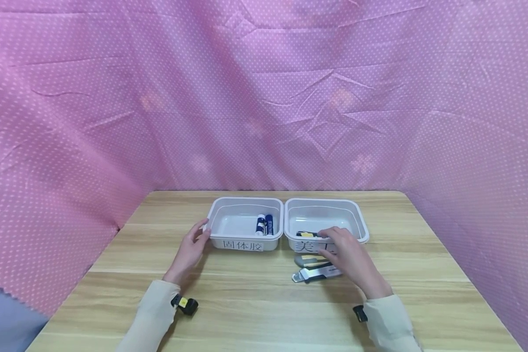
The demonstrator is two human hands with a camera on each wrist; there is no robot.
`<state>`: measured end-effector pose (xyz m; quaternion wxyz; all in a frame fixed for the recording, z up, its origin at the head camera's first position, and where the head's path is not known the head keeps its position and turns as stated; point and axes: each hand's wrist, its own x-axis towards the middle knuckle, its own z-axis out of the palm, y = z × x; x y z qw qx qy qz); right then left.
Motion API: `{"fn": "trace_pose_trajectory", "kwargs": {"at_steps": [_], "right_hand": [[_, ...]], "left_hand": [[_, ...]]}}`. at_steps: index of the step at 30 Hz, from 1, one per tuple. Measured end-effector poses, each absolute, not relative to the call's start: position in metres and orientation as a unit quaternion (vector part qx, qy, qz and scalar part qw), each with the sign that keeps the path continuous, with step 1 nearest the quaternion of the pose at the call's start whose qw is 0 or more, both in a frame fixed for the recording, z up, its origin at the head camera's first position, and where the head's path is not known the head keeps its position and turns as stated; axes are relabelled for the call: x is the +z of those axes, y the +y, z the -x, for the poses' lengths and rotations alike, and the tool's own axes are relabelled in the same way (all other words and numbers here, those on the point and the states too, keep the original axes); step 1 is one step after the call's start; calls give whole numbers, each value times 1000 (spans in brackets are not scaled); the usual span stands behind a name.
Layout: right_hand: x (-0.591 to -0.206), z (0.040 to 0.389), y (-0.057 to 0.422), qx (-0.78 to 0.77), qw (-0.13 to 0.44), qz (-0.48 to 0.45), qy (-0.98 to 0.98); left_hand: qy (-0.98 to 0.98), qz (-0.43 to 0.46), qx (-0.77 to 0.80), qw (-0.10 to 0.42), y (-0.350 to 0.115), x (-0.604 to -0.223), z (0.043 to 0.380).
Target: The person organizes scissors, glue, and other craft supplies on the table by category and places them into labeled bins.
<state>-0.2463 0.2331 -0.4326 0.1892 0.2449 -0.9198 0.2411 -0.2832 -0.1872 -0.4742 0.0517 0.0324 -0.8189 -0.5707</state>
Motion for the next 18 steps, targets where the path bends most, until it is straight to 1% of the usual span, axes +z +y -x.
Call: {"fn": "trace_pose_trajectory", "kwargs": {"at_steps": [11, 18], "right_hand": [[-440, 238, 234, 238, 154, -249, -926], [-449, 237, 236, 224, 138, -276, -925]], "left_hand": [[-813, -32, -579, 49, -186, -473, 284], [-813, -32, -580, 42, -188, -473, 284]]}}
